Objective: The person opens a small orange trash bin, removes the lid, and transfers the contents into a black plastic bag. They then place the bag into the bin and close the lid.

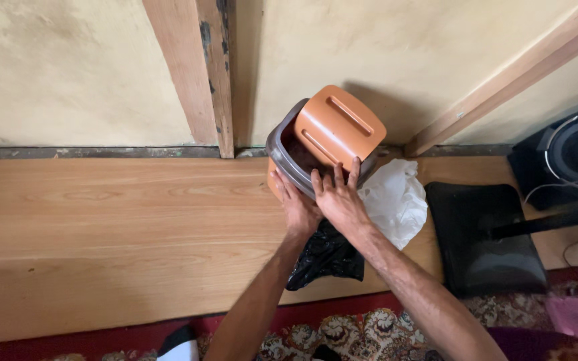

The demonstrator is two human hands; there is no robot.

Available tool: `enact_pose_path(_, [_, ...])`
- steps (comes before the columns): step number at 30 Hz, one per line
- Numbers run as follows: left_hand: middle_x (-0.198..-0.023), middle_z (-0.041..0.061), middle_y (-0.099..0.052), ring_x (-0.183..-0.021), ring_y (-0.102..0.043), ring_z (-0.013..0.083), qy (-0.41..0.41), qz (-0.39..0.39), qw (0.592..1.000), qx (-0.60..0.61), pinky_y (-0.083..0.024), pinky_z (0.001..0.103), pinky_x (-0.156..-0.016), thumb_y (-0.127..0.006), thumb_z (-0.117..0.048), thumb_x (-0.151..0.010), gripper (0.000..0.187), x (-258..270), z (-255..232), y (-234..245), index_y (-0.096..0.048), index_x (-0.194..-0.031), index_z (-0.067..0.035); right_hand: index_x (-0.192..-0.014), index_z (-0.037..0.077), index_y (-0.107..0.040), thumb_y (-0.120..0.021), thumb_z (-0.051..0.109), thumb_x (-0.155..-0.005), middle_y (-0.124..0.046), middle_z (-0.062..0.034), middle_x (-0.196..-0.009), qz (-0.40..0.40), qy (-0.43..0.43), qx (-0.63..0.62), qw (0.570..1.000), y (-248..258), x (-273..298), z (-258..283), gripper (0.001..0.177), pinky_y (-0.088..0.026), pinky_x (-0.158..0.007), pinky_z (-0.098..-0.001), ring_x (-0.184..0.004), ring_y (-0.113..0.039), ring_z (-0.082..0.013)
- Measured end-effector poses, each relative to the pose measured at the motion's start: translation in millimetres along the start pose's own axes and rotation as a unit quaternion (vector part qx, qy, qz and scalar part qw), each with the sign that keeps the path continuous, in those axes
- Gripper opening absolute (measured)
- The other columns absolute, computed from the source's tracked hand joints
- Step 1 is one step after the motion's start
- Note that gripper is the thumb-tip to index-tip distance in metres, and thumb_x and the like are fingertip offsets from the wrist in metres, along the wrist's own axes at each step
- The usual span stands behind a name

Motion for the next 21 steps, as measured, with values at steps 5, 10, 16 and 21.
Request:
enact_pose_path(5, [-0.170, 0.034, 0.001, -0.159, -0.001, 0.0499, -0.061, 0.018, 0.998, 0.013, -0.014, 0.055, -0.130, -0.092, -0.038, -0.073, 0.143, 1, 28, -4, 0.012, -0.162, 0.002, -0.140, -0.010, -0.052, -0.070, 0.006, -0.082, -0.072, -0.0270, -0.106, 0.014, -0.003, -0.065, 0.998, 2, -2, 10, 0.063, -0.011, -0.106, -0.0883, -0.122, -0.064, -0.0442])
enact_pose_path(10, [-0.170, 0.034, 0.004, -0.160, 0.000, 0.0486, -0.030, 0.054, 0.997, 0.043, -0.020, 0.049, -0.128, -0.093, -0.041, -0.068, 0.147, -1, 14, 7, 0.012, -0.161, 0.001, -0.142, -0.010, -0.049, -0.072, 0.008, -0.080, -0.071, -0.0295, -0.107, 0.033, -0.002, -0.081, 0.996, 3, -6, 8, 0.068, -0.010, -0.104, -0.0892, -0.121, -0.063, -0.0447])
enact_pose_path(16, [-0.169, 0.032, 0.006, -0.158, 0.002, 0.0463, -0.015, 0.064, 0.998, 0.008, -0.016, 0.051, -0.128, -0.098, -0.046, -0.056, 0.159, 1, 11, 10, 0.015, -0.159, -0.001, -0.144, -0.010, -0.045, -0.077, 0.012, -0.079, -0.073, -0.0276, -0.104, 0.063, -0.005, -0.109, 0.992, -1, -8, 5, 0.075, -0.009, -0.104, -0.0899, -0.122, -0.062, -0.0444])
enact_pose_path(21, [-0.167, 0.033, 0.006, -0.157, 0.003, 0.0486, -0.093, 0.021, 0.995, -0.021, -0.014, 0.054, -0.128, -0.102, -0.052, -0.053, 0.166, 2, 13, 5, 0.016, -0.158, 0.001, -0.147, -0.010, -0.043, -0.080, 0.015, -0.076, -0.073, -0.0255, -0.105, 0.082, -0.005, -0.124, 0.989, 1, -7, 1, 0.084, -0.010, -0.105, -0.0889, -0.120, -0.064, -0.0425])
Point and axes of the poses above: each hand's wrist, its own x-axis away from the middle knuckle, its own y-axis out of the back of the hand, z = x × y, the point moved 5 cm from there along -x, towards the middle knuckle
